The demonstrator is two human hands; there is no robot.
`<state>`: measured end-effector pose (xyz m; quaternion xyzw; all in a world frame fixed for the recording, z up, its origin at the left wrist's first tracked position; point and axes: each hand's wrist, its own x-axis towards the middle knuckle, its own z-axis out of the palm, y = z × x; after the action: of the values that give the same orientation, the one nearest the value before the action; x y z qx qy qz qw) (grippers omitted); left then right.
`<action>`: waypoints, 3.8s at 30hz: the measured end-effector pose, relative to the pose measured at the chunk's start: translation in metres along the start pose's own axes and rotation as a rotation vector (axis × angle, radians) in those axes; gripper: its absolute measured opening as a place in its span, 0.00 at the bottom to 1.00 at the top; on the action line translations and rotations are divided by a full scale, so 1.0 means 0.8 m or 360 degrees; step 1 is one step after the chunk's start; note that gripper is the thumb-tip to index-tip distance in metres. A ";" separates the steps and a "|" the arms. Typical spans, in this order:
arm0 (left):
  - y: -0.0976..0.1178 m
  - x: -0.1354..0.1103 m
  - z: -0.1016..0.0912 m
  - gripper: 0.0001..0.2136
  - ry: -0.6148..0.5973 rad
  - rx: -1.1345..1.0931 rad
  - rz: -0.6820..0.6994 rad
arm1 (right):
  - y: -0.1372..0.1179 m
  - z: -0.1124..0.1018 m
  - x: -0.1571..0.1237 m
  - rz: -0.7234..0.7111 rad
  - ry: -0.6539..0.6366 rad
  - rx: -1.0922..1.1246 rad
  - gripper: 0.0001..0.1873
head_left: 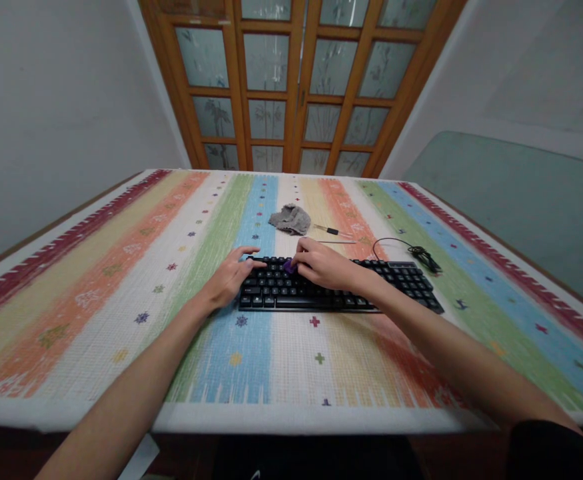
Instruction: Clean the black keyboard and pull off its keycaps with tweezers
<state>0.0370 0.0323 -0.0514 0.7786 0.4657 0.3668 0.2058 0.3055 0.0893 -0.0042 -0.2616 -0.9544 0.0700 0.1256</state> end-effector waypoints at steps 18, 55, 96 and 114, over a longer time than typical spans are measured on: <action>-0.009 0.000 0.003 0.27 0.0028 -0.0019 0.0011 | 0.005 -0.018 -0.019 0.0119 0.0042 -0.0181 0.15; 0.001 0.001 -0.002 0.29 -0.0096 0.0084 -0.0035 | 0.026 -0.021 -0.078 0.0130 -0.0097 -0.0207 0.16; 0.006 0.001 -0.005 0.27 -0.0138 0.0159 -0.0021 | 0.069 -0.029 -0.122 0.0191 -0.0109 -0.0180 0.17; 0.007 0.001 -0.005 0.26 -0.0146 0.0140 -0.0036 | 0.087 -0.043 -0.157 0.0328 -0.0090 -0.0088 0.19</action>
<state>0.0373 0.0306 -0.0450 0.7976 0.4802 0.3074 0.1967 0.4529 0.0866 -0.0106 -0.3597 -0.9271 0.0634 0.0834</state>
